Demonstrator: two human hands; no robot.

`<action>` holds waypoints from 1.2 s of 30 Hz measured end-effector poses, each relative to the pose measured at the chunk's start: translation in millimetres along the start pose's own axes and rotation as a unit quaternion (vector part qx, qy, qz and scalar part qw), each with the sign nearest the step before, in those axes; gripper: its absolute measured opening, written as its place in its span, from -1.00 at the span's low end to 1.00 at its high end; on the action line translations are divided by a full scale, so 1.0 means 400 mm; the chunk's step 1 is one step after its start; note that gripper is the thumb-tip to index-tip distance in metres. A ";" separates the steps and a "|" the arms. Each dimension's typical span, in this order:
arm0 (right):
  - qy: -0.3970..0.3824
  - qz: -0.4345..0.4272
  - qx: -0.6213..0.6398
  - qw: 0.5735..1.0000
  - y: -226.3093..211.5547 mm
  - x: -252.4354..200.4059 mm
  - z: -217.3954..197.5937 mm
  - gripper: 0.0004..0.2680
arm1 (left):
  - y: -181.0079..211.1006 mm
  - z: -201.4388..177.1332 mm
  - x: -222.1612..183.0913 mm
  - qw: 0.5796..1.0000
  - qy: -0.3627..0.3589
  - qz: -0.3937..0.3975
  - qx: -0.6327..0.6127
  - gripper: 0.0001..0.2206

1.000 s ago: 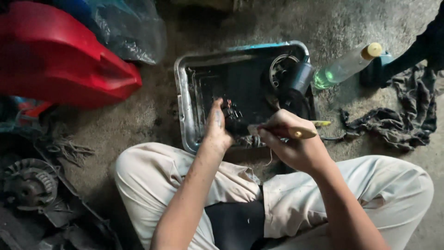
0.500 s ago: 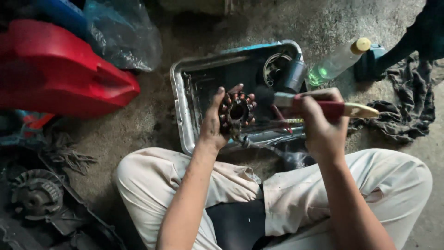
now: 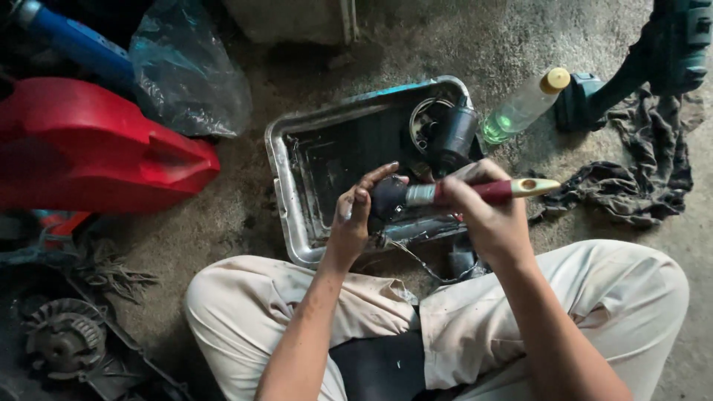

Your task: Cleaning a motorcycle stator and engine components using a brush and cleaning fluid in a tray.

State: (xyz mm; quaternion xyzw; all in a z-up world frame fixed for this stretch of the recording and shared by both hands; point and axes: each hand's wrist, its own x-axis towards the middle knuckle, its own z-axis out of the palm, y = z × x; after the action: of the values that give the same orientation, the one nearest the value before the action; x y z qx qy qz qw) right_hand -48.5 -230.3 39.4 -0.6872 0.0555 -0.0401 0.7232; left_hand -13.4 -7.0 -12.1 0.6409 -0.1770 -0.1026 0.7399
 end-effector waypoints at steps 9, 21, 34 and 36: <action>0.044 0.059 0.085 0.994 0.005 0.023 -0.003 -0.88 | -0.024 -0.006 0.000 0.983 0.049 -0.077 -0.161 -0.22; 0.074 -0.037 -0.099 0.992 -0.004 0.001 0.008 -0.88 | -0.114 -0.027 0.014 0.812 0.079 -0.208 -0.540 -0.58; 0.133 0.090 0.197 0.967 0.007 0.033 -0.012 -0.92 | -0.014 -0.008 -0.003 0.825 -0.023 -0.288 -0.485 -0.35; 0.129 0.097 0.232 0.959 -0.001 0.035 -0.010 -0.91 | -0.022 -0.004 -0.006 0.869 -0.019 -0.245 -0.430 -0.34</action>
State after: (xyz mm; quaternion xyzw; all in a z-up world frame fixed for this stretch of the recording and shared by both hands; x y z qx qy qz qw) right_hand -35.3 -236.1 39.3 -0.4805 0.2037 -0.0695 0.8502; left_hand -14.3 -6.0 -21.3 0.2803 0.0332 -0.3588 0.8897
